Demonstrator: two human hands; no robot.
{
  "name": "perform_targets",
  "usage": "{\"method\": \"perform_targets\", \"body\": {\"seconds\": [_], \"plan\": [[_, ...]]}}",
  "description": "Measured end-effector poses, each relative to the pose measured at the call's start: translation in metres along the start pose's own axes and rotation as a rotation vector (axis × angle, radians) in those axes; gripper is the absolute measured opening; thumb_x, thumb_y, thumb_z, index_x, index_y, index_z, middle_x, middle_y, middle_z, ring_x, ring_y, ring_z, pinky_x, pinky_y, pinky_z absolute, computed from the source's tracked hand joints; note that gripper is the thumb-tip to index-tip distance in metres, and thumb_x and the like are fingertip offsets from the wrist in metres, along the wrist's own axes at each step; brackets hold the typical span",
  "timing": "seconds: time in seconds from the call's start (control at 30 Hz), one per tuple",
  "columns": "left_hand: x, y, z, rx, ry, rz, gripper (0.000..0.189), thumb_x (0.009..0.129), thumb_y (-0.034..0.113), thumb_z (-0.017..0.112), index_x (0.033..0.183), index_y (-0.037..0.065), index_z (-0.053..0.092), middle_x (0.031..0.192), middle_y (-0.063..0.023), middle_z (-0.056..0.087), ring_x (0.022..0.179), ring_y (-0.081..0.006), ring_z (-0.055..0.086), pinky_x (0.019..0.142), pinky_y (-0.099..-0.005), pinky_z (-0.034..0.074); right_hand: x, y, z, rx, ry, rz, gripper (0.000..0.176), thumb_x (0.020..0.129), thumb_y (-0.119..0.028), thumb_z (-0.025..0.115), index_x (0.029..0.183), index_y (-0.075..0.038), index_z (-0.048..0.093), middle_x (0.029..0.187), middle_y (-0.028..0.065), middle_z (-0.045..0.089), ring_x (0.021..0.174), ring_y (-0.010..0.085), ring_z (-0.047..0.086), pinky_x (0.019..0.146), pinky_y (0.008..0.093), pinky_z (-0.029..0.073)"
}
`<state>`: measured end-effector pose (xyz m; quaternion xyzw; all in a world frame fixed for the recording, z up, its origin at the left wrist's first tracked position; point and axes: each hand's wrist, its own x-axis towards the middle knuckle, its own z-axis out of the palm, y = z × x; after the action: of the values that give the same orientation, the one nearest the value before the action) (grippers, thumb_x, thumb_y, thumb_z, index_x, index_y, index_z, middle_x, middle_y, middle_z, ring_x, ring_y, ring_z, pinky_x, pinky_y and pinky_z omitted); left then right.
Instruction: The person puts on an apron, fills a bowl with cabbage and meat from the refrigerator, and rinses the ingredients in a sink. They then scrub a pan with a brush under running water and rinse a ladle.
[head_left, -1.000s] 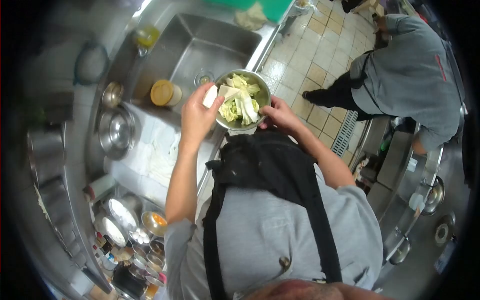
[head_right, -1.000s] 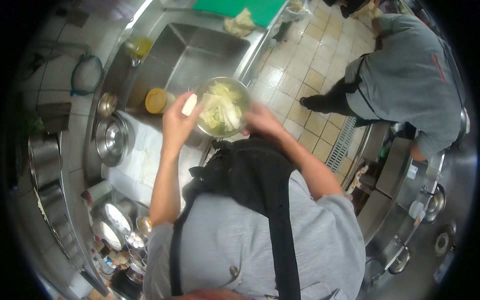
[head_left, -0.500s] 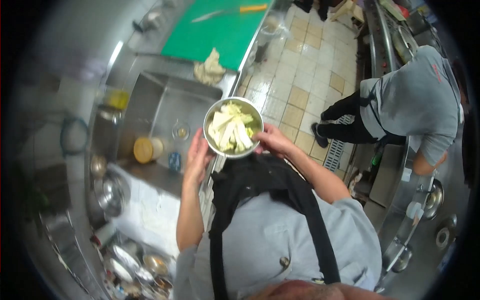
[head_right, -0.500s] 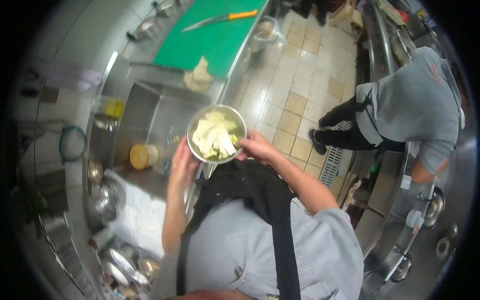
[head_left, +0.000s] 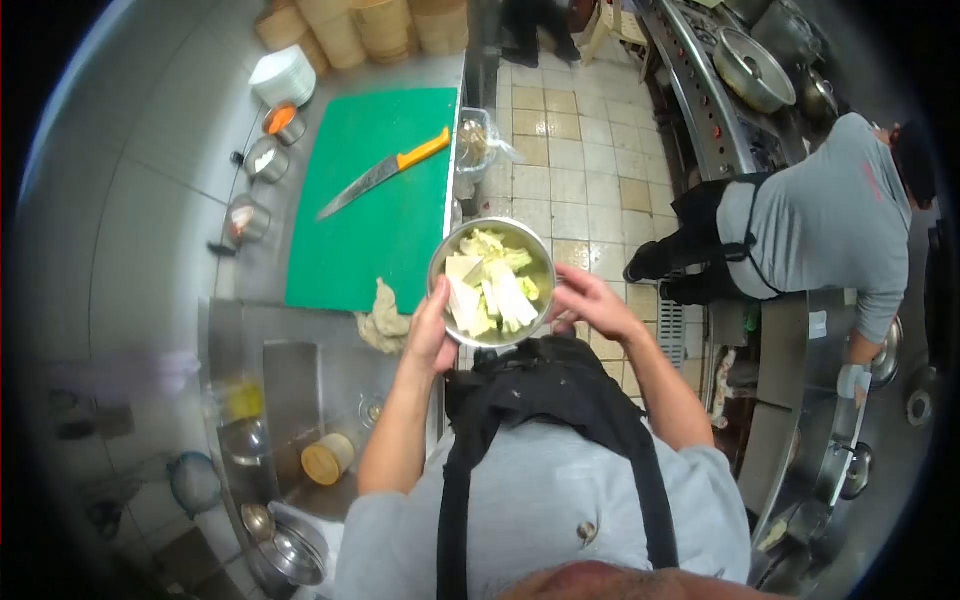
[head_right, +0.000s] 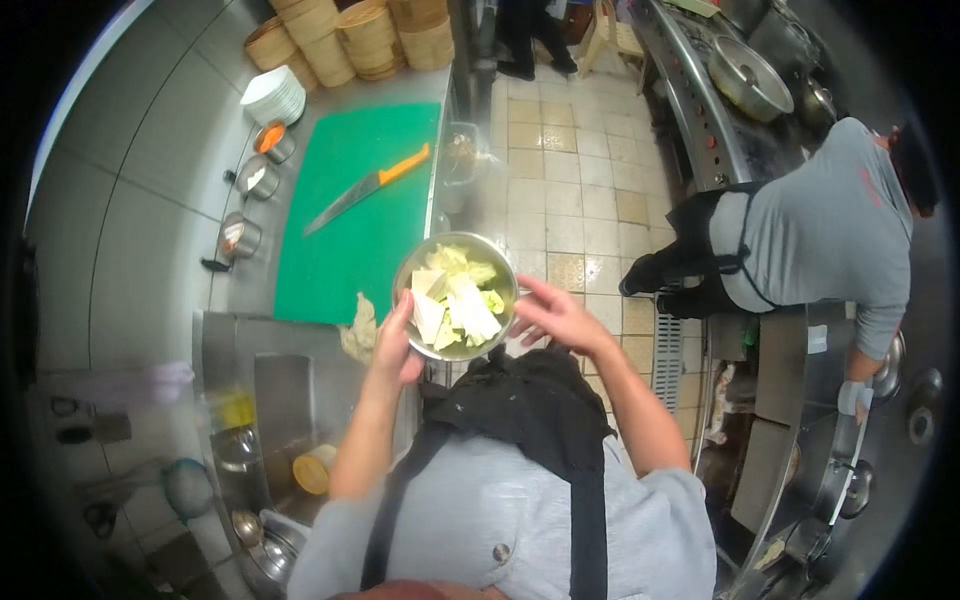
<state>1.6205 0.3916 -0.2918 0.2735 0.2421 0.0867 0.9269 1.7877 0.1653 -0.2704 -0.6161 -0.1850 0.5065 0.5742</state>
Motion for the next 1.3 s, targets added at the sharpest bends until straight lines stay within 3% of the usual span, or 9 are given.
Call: {"method": "perform_targets", "body": {"seconds": [0.23,0.33,0.47,0.53,0.67,0.73,0.83,1.07,1.3], "plan": [[0.125,0.031,0.07,0.128,0.029,0.06,0.041,0.104,0.022,0.053,0.139,0.002,0.047,0.131,-0.0151,0.061,0.118,-0.0286,0.063,0.097,-0.0474,0.055,0.015,-0.026,-0.162,0.077,0.42,-0.282,0.049,0.103,-0.021,0.057,0.145,0.0,0.045,0.124,0.0168,0.065,0.087,0.0187,0.07,0.07,0.0306,0.06],[0.163,0.039,0.106,0.122,0.029,0.186,0.042,0.105,0.023,0.053,0.14,0.002,0.047,0.131,-0.0152,0.061,0.118,-0.0285,0.063,0.097,-0.0467,0.055,0.044,-0.065,-0.243,0.003,0.449,-0.348,0.045,0.102,-0.02,0.059,0.141,0.0,0.05,0.121,0.0144,0.067,0.088,0.0176,0.069,0.071,0.0297,0.058],[0.188,0.067,0.132,0.027,0.07,0.243,0.066,0.105,0.052,0.04,0.15,0.003,0.036,0.148,-0.0147,0.049,0.132,-0.0295,0.052,0.108,-0.0472,0.047,0.121,-0.156,-0.314,-0.194,0.424,-0.509,0.038,0.101,-0.017,0.06,0.134,0.001,0.057,0.12,0.0129,0.068,0.094,0.0169,0.068,0.075,0.03,0.058],[0.197,0.069,0.152,0.027,0.126,0.288,0.067,0.105,0.052,0.04,0.15,0.003,0.036,0.148,-0.0147,0.049,0.133,-0.0295,0.052,0.109,-0.0468,0.047,0.16,-0.2,-0.345,-0.315,0.389,-0.637,0.032,0.101,-0.013,0.059,0.13,0.002,0.06,0.12,0.0117,0.068,0.099,0.0169,0.068,0.08,0.0298,0.057],[0.214,0.075,0.156,-0.016,0.302,0.368,0.069,0.105,0.056,0.038,0.151,0.004,0.036,0.149,-0.0147,0.048,0.134,-0.0299,0.051,0.11,-0.046,0.045,0.245,-0.284,-0.345,-0.355,0.308,-0.678,0.028,0.1,-0.011,0.059,0.125,0.002,0.063,0.118,0.0109,0.069,0.101,0.0174,0.067,0.083,0.0296,0.056],[0.226,0.078,0.167,-0.017,0.368,0.386,0.071,0.105,0.057,0.036,0.151,0.004,0.035,0.15,-0.0149,0.047,0.136,-0.0303,0.049,0.112,-0.0462,0.043,0.28,-0.318,-0.341,-0.725,0.228,-0.907,0.024,0.097,-0.008,0.062,0.118,0.002,0.067,0.115,0.012,0.069,0.104,0.0205,0.068,0.086,0.0307,0.055],[0.28,0.105,0.163,-0.104,0.387,0.366,0.072,0.104,0.058,0.035,0.152,0.004,0.034,0.151,-0.0148,0.045,0.138,-0.0305,0.047,0.113,-0.0462,0.041,0.361,-0.377,-0.332,-0.909,0.157,-1.067,0.021,0.094,-0.006,0.064,0.113,0.001,0.068,0.113,0.0143,0.069,0.105,0.0262,0.068,0.088,0.0327,0.054],[0.429,0.141,0.135,-0.107,0.321,0.338,0.077,0.104,0.062,0.031,0.153,0.003,0.031,0.153,-0.0176,0.041,0.138,-0.0335,0.045,0.114,-0.0471,0.039,0.503,-0.486,-0.332,-1.269,0.069,-1.265,0.021,0.094,-0.005,0.064,0.115,0.0,0.068,0.119,0.0151,0.067,0.11,0.0279,0.066,0.093,0.0355,0.054],[0.51,0.189,0.157,-0.188,0.326,0.316,0.074,0.106,0.057,0.03,0.153,0.001,0.03,0.153,-0.0191,0.04,0.138,-0.0323,0.045,0.113,-0.0446,0.041,0.602,-0.569,-0.333,-1.295,0.162,-1.524,0.025,0.091,-0.009,0.067,0.115,-0.003,0.067,0.117,0.015,0.067,0.106,0.0316,0.065,0.09,0.0385,0.055]]}}
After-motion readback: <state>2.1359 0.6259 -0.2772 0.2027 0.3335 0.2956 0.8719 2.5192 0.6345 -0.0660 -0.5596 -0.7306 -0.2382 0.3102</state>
